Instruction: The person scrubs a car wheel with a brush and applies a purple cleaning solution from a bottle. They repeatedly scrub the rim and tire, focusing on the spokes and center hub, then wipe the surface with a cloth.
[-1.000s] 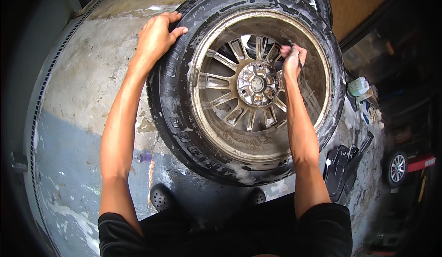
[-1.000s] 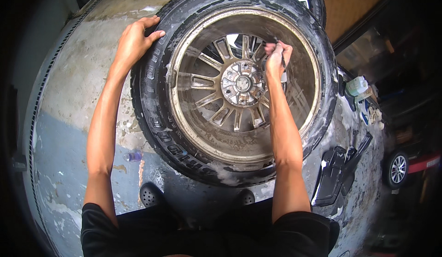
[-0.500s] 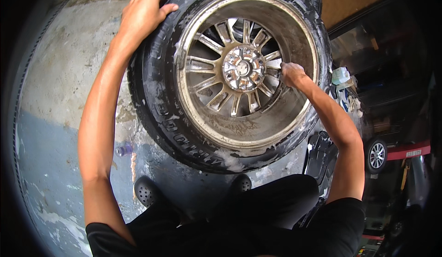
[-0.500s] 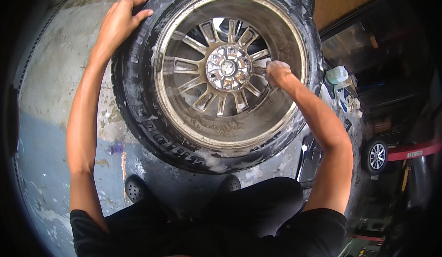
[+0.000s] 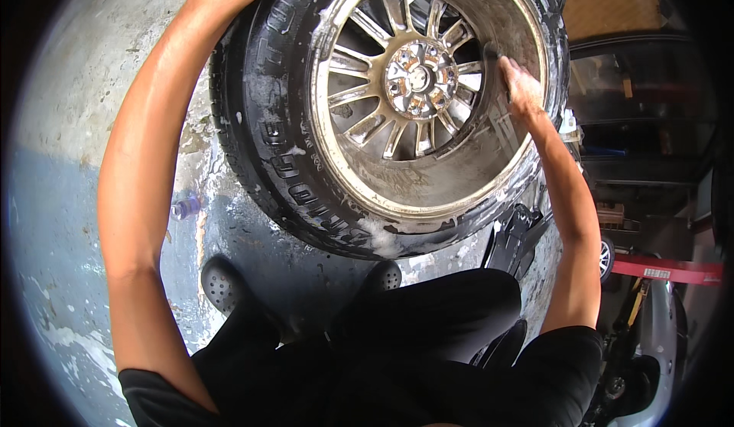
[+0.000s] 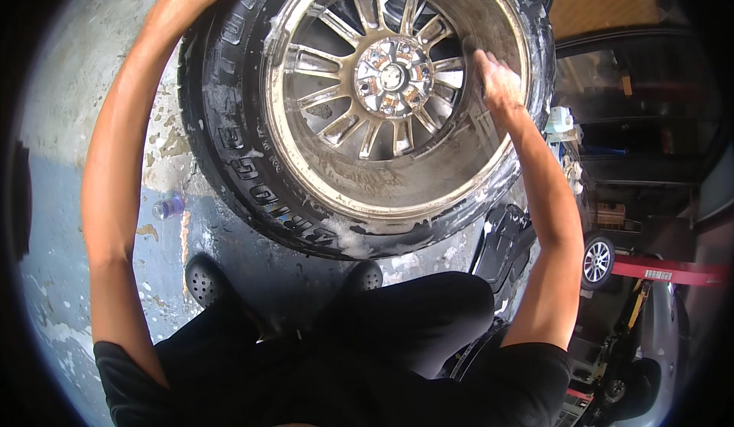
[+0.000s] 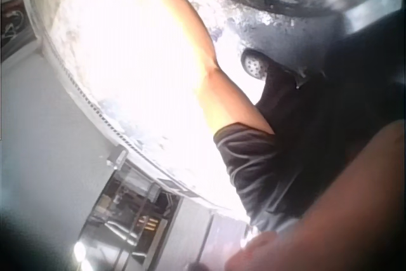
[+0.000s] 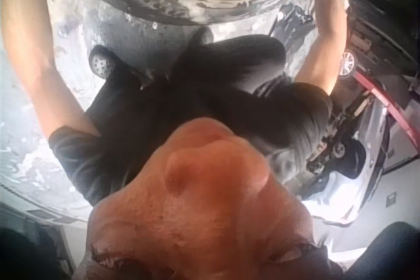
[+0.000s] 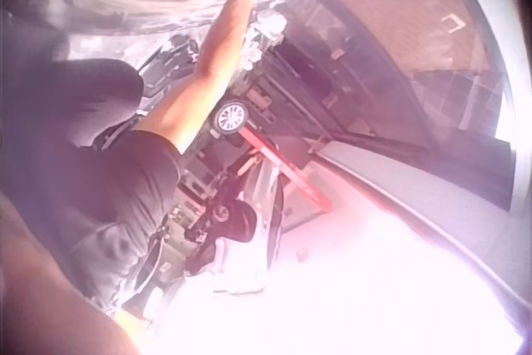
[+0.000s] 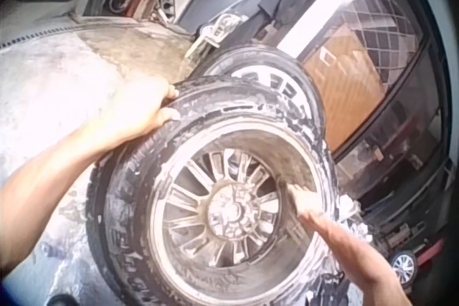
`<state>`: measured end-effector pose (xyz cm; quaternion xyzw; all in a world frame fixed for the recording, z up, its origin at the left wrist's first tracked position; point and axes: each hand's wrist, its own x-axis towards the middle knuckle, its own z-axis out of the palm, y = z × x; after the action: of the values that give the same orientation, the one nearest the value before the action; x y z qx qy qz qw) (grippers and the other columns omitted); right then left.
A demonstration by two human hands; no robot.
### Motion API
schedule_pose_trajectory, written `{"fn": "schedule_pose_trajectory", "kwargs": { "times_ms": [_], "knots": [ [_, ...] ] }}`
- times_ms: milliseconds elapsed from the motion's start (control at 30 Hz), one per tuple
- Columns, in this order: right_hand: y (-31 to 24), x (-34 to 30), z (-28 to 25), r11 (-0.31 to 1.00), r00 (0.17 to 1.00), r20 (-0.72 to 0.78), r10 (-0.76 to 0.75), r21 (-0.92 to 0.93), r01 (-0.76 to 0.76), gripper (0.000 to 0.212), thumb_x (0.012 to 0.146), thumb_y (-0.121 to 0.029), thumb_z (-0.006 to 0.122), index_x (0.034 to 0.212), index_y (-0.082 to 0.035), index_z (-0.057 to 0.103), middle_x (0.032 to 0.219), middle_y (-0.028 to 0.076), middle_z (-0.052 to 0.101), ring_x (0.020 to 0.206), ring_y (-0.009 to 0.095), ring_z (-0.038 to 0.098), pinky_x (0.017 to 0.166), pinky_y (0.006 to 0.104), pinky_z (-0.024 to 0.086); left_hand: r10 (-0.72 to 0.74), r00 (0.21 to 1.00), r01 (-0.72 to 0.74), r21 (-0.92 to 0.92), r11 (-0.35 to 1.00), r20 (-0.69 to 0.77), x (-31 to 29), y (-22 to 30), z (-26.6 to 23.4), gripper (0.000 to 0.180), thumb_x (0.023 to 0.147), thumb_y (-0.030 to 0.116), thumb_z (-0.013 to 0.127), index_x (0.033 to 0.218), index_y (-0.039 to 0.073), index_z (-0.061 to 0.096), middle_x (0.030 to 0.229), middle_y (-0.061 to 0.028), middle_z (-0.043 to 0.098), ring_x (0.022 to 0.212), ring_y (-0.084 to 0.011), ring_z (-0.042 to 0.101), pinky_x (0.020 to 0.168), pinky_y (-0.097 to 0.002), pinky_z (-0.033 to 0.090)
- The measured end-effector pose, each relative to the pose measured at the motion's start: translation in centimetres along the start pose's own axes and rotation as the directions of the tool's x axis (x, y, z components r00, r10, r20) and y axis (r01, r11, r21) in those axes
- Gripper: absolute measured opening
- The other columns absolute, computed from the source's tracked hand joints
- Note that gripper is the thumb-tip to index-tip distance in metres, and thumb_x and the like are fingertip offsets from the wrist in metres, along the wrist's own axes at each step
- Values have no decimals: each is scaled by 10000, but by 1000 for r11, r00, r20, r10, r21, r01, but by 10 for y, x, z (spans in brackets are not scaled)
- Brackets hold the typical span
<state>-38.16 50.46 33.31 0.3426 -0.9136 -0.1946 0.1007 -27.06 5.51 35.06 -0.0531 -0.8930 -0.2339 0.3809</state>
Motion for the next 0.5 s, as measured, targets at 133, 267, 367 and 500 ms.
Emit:
{"fn": "schedule_pose_trajectory", "kwargs": {
  "times_ms": [133, 267, 367, 500],
  "knots": [
    [-4, -28, 45, 998, 880, 475, 20, 39, -44, 234, 841, -114, 505, 1072, -81, 494, 924, 206, 603, 822, 424, 619, 716, 506, 501, 85, 994, -90, -66, 994, -68, 1, -30, 18, 316, 765, 216, 750, 998, 9, 697, 926, -205, 680, 900, -352, 652, 815, -420, 503],
    [-9, -2, 23, 999, 995, -91, 28, -31, -31, 331, 854, -139, 517, 1178, -76, 493, 915, 219, 636, 843, 428, 633, 713, 515, 501, 71, 993, -74, -22, 997, -91, 0, -22, 14, 312, 771, 219, 747, 995, 9, 689, 936, -204, 678, 915, -353, 644, 827, -421, 500],
    [-4, -50, 58, 998, 891, 450, 56, -63, -31, 300, 814, -183, 564, 1094, -78, 544, 890, 183, 664, 784, 415, 646, 697, 486, 525, 69, 992, -74, -39, 997, -109, 1, -29, 28, 308, 773, 221, 749, 988, 10, 684, 948, -200, 676, 933, -352, 638, 834, -425, 498],
    [-19, -57, 29, 984, 973, 150, 173, 15, -177, 229, 888, -218, 555, 1080, -92, 541, 831, 189, 666, 704, 356, 660, 663, 438, 552, -4, 1000, 3, -13, 1000, -17, 1, -20, 13, 325, 770, 246, 758, 996, 24, 683, 968, -193, 674, 956, -348, 633, 838, -430, 499]
  ]
}}
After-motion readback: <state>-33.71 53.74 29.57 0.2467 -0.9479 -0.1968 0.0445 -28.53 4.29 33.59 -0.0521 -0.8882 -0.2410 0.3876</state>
